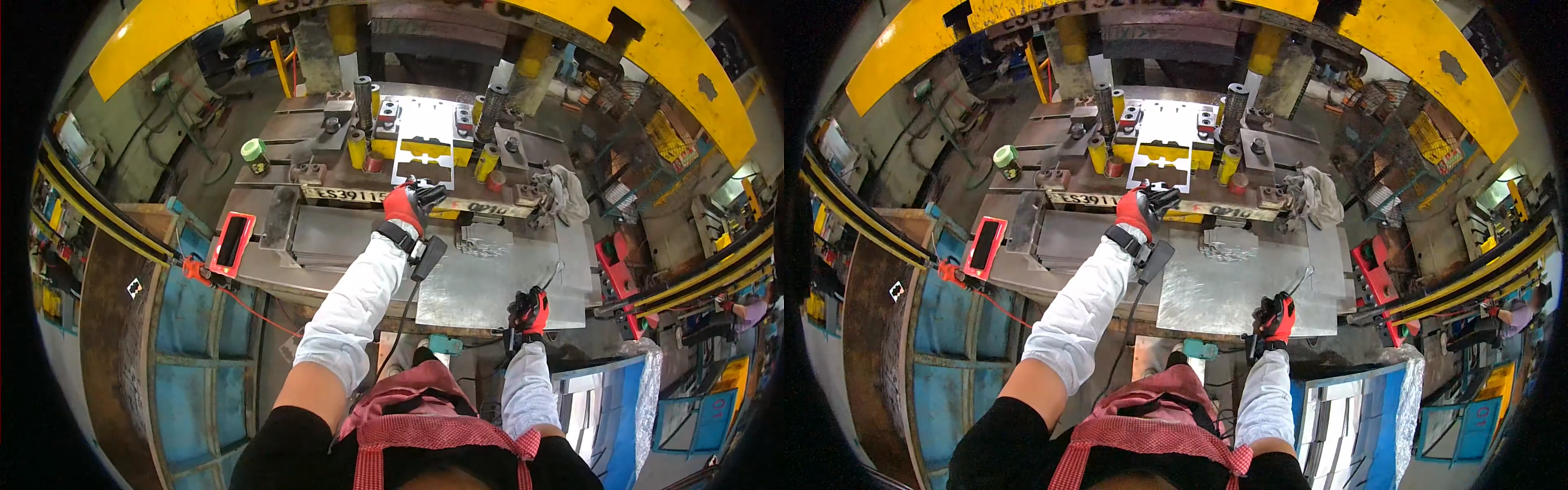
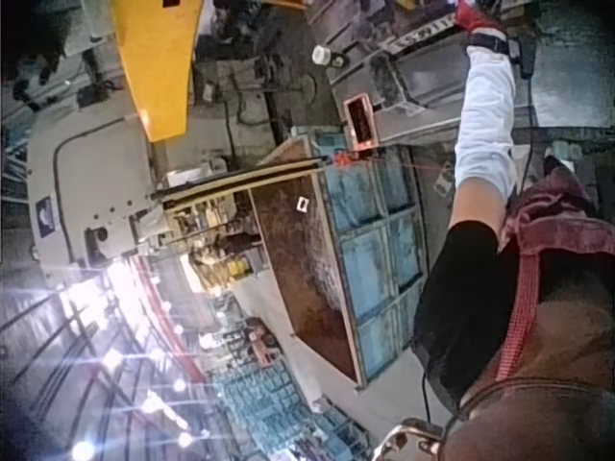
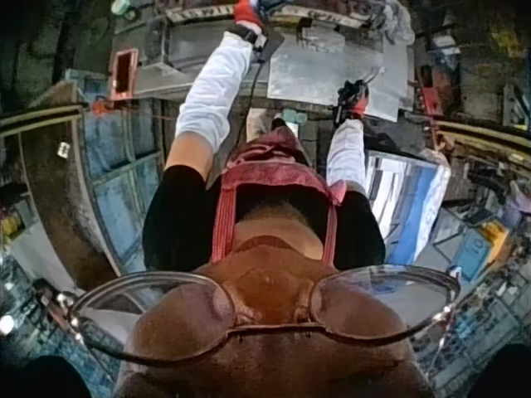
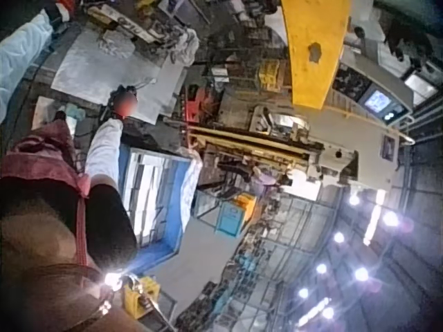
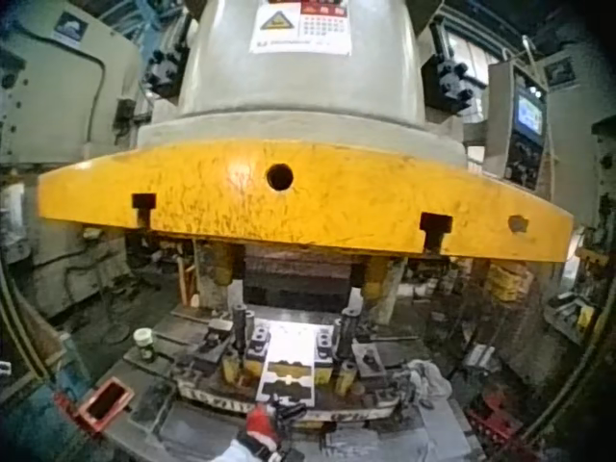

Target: Operating a stamping press to shape metal sheets and sorting the resulting parts into bins.

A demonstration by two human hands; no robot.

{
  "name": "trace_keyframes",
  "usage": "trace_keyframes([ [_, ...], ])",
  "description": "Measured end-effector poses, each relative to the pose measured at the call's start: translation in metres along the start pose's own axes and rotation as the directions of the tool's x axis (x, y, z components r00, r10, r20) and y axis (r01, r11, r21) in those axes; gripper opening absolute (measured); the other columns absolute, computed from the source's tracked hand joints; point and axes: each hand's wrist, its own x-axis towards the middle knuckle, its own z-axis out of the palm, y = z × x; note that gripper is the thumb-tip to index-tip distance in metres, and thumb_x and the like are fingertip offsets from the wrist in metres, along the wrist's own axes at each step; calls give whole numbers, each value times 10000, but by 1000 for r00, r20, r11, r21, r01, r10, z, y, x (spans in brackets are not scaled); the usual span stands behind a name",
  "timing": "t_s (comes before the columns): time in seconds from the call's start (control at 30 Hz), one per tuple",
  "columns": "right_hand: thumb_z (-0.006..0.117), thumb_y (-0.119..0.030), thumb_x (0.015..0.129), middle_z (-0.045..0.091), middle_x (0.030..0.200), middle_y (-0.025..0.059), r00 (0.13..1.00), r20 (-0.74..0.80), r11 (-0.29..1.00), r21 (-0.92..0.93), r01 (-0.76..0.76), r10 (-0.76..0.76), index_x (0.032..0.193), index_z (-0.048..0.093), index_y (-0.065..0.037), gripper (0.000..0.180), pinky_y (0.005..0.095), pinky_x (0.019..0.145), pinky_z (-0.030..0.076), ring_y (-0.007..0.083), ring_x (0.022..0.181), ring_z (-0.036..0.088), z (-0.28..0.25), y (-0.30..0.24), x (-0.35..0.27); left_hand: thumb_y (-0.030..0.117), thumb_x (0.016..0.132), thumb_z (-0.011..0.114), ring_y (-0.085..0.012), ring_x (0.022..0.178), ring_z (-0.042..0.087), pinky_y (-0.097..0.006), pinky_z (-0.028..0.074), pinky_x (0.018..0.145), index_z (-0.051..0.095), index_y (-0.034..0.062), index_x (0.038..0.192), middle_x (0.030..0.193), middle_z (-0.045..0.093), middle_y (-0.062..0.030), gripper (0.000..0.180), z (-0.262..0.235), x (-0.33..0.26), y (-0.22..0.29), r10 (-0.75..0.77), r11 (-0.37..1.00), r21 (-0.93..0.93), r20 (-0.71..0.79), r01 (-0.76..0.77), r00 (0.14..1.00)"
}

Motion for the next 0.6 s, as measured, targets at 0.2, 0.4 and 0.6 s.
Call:
trace_keyframes([
  [0.2,546,-385,813,542,597,80,994,55,976,193,-103,94,815,469,-159,239,303,319,353,215,387,487,-15,10,17,335,942,366,-386,951,586,-474,489,846,468,-63,1036,1020,576,-265,421,-22,10,-4,163,928,265,347,-263,923],
  [0.4,550,-376,817,563,648,93,985,71,973,163,-164,155,860,478,-147,243,329,329,370,239,413,507,-13,11,18,323,942,376,-380,939,593,-490,494,836,479,-52,1016,983,590,-241,397,-30,17,8,-50,979,-149,489,140,871],
  [0.6,553,-231,835,582,684,112,997,70,964,266,24,-44,893,473,-125,145,365,405,445,251,446,530,-20,17,24,315,935,397,-379,936,594,-491,498,832,485,-48,1010,978,591,-230,381,1,-2,0,48,997,51,35,-50,998],
])
